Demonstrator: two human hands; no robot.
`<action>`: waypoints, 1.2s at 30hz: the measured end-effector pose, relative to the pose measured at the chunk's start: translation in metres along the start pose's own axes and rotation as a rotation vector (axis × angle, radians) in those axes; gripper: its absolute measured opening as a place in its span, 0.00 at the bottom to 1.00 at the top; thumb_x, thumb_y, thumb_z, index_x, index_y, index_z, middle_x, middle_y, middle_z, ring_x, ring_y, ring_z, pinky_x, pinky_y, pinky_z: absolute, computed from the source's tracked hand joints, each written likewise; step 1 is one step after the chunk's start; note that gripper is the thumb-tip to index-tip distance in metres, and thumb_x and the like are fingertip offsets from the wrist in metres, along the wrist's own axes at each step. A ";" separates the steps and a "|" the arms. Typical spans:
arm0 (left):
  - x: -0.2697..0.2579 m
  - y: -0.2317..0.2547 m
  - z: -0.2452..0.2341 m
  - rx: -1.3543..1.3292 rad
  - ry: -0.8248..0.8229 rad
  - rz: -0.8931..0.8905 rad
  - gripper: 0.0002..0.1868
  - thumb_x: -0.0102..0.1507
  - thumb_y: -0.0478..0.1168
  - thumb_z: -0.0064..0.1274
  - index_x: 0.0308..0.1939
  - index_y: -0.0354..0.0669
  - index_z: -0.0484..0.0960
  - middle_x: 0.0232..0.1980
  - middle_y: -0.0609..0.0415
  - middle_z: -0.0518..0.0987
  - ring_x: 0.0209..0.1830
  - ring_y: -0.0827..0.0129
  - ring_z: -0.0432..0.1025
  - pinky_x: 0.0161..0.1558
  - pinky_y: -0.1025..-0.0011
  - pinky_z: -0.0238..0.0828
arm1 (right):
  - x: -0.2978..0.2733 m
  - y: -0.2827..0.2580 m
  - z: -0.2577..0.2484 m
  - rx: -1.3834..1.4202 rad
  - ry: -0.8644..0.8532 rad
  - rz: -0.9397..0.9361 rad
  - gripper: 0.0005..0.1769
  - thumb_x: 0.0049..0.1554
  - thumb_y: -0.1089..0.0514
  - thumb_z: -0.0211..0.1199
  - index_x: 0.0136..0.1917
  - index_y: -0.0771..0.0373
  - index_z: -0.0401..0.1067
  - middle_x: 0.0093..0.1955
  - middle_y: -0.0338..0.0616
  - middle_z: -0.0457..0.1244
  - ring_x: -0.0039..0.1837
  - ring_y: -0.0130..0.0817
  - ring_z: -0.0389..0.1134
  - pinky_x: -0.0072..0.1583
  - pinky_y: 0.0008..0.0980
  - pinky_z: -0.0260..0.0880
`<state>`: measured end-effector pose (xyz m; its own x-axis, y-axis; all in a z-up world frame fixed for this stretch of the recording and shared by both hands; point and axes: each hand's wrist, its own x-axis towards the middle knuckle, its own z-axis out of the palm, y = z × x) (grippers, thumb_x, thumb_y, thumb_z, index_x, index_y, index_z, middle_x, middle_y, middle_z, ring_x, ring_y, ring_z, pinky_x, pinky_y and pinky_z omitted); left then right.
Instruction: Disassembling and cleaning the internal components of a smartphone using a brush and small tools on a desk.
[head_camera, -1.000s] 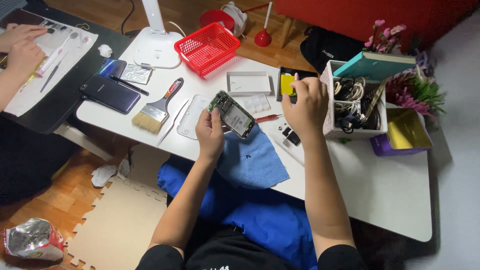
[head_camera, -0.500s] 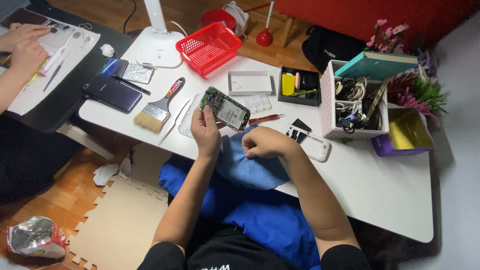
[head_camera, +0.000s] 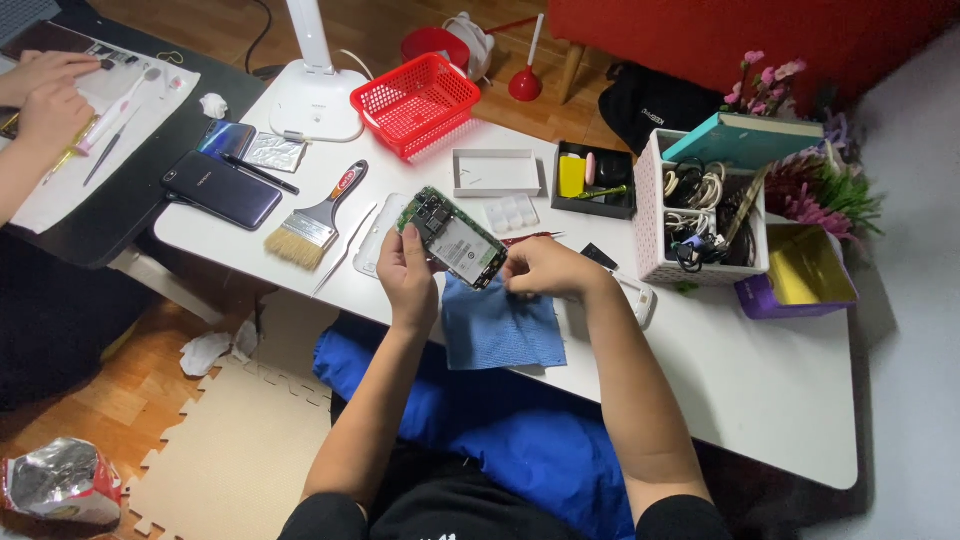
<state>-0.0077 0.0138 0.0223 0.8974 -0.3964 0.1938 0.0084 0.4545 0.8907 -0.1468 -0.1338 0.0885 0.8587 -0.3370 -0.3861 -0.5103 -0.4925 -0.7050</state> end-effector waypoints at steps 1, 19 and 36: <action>0.000 0.003 0.000 -0.001 -0.001 0.001 0.15 0.73 0.47 0.42 0.49 0.39 0.77 0.30 0.52 0.79 0.26 0.72 0.76 0.26 0.75 0.82 | -0.001 0.000 -0.002 0.000 0.001 0.000 0.06 0.50 0.59 0.68 0.41 0.63 0.80 0.33 0.48 0.71 0.39 0.37 0.73 0.46 0.33 0.74; -0.004 -0.052 -0.009 -0.005 -0.123 -0.092 0.14 0.73 0.44 0.46 0.50 0.38 0.81 0.31 0.53 0.78 0.31 0.75 0.71 0.32 0.74 0.77 | -0.021 0.007 -0.034 0.550 0.177 -0.189 0.12 0.55 0.68 0.65 0.54 0.74 0.77 0.38 0.56 0.71 0.40 0.39 0.75 0.43 0.32 0.79; -0.011 -0.026 0.000 0.124 -0.143 0.010 0.11 0.72 0.42 0.48 0.47 0.40 0.83 0.30 0.58 0.75 0.33 0.78 0.66 0.36 0.78 0.66 | -0.011 0.038 -0.041 1.203 0.385 -0.401 0.14 0.60 0.71 0.61 0.59 0.71 0.75 0.49 0.57 0.71 0.46 0.41 0.77 0.48 0.29 0.81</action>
<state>-0.0174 0.0061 -0.0032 0.8250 -0.5062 0.2513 -0.0625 0.3602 0.9308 -0.1781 -0.1820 0.0903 0.7689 -0.6390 0.0226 0.3050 0.3356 -0.8913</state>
